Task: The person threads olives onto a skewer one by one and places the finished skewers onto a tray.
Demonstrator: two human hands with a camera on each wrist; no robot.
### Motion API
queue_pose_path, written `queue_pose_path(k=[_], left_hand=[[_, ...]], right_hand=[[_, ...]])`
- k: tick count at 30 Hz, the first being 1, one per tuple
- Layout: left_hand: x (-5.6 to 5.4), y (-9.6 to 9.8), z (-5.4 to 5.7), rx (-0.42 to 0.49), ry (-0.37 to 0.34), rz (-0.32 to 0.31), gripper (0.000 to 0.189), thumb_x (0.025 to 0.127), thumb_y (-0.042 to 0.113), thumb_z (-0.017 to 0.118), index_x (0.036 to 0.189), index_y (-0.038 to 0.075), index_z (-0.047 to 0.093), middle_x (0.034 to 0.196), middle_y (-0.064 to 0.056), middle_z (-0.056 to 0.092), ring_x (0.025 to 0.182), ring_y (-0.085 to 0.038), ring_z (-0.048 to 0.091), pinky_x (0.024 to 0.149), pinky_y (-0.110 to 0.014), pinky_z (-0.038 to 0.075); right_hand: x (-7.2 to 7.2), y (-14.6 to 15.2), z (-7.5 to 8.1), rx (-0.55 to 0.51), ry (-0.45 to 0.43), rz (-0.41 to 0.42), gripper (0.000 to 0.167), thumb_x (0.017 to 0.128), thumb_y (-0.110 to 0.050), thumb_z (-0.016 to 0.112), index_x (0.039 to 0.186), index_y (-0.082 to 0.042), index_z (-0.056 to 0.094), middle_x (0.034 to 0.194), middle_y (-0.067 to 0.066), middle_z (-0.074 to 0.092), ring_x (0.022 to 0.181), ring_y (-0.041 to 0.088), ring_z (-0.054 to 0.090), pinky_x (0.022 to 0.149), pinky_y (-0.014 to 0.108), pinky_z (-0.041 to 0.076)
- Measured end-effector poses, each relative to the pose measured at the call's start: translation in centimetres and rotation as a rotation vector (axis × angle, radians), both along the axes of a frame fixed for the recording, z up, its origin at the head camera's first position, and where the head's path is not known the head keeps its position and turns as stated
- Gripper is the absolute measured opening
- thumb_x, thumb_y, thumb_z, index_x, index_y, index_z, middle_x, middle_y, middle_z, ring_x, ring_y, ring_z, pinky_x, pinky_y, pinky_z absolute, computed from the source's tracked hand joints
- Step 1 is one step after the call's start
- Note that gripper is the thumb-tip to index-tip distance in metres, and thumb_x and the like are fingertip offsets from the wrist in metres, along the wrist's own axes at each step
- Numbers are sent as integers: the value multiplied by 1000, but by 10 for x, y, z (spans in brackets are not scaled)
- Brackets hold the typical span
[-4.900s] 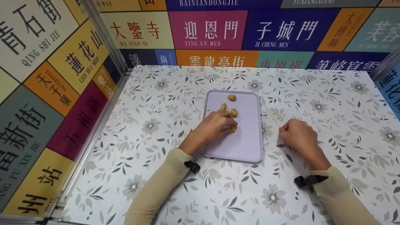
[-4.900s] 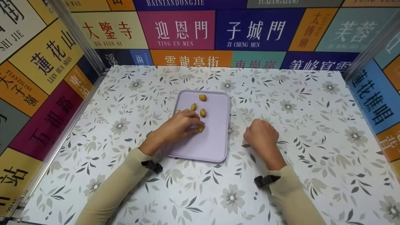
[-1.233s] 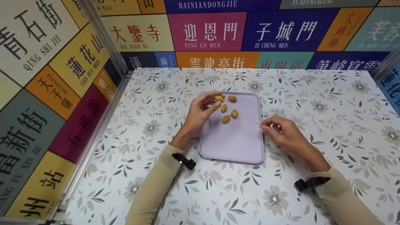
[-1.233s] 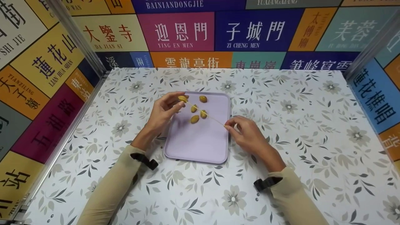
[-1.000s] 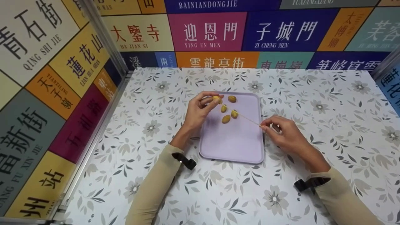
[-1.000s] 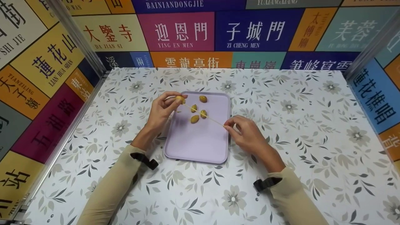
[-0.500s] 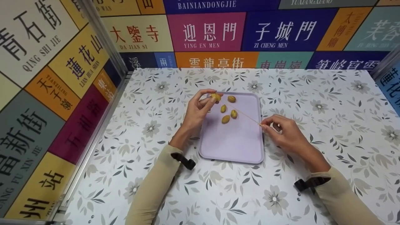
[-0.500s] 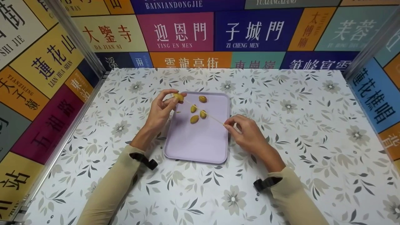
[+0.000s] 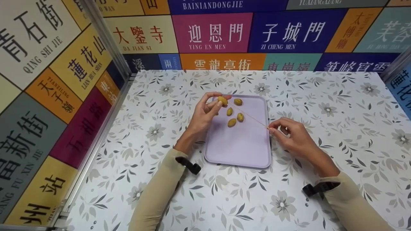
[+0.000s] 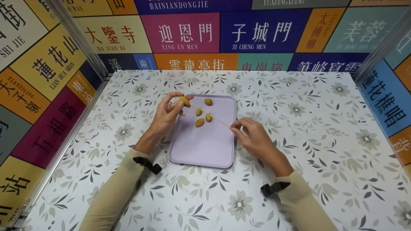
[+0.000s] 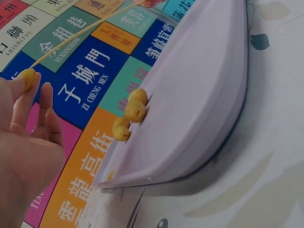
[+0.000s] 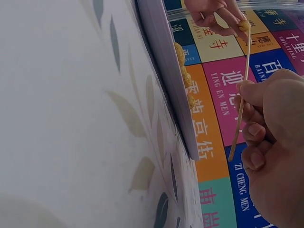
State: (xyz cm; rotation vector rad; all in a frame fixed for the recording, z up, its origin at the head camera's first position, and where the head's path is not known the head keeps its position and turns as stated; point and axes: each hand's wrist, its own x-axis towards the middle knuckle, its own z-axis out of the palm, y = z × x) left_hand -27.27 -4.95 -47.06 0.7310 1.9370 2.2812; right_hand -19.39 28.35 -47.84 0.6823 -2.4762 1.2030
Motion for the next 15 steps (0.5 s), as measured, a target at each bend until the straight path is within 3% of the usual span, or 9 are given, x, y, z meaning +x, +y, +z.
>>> queue_pose_path(k=[3,8,15], left_hand=[[0,0,0,9,-6,-9,38,115,21,56,146,0,48,144,-6,73,124,-47,59,93,-40,42],[1,-1,0,6,-10,-11,33,115,22,56,143,6,51,144,-4,73,119,-27,65,96,-46,42],[1,0,-1,-47,23,-21,28,114,22,58,139,11,54,141,-3,75,113,-22,68,91,-33,44]], right_hand=[[0,1,0,12,-10,7,9,97,-3,80,99,-12,80,85,-5,68,68,8,48,61,25,39],[0,1,-1,27,-18,10,8,97,-4,80,100,-12,81,84,-6,68,67,8,48,61,25,40],[1,2,-1,27,-41,1,8,97,-5,80,100,-12,80,85,-6,68,69,8,49,62,20,40]])
